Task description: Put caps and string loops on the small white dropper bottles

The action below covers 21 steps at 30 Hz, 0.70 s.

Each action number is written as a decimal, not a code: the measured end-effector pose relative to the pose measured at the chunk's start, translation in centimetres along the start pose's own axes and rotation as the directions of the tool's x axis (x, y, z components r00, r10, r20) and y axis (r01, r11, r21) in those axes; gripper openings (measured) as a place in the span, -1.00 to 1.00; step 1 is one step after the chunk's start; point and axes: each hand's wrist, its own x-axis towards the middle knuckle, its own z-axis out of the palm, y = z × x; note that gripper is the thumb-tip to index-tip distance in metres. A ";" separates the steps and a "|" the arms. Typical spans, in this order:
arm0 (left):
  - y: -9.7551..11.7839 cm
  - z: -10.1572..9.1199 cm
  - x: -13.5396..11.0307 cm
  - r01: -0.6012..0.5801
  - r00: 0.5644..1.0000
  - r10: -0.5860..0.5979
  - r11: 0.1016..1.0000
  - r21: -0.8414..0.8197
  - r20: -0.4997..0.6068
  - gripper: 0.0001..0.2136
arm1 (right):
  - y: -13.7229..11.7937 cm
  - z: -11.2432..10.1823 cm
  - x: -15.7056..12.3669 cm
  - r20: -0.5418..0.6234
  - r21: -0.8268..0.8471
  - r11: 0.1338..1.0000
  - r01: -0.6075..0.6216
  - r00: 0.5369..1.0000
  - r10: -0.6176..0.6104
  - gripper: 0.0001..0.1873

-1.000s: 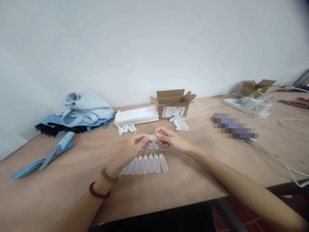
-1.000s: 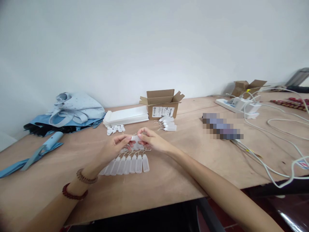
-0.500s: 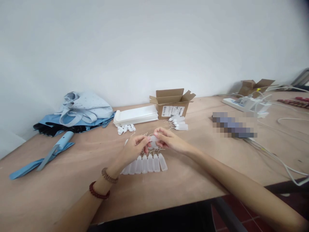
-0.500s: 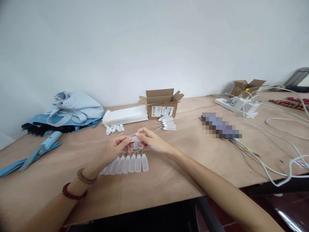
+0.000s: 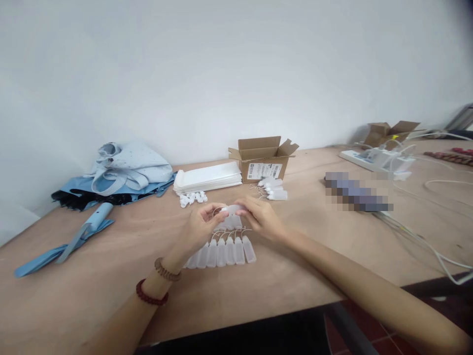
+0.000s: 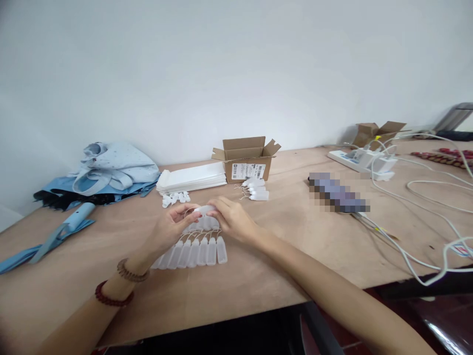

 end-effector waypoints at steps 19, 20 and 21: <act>0.3 -0.1 -0.2 -0.012 1.000 0.009 0.991 0.131 0.025 -0.73 | 0.0 -0.4 0.4 0.033 0.112 0.976 -0.187 0.982 0.185 -0.78; 0.2 -0.1 0.0 0.030 0.998 -0.035 0.995 0.100 0.048 -0.68 | 0.0 -0.3 0.4 0.023 0.110 0.980 -0.167 0.986 0.165 -0.77; 0.0 -0.2 0.1 0.079 0.994 -0.083 0.995 0.058 0.072 -0.63 | 0.0 -0.3 0.4 0.016 0.107 0.984 -0.140 0.990 0.139 -0.76</act>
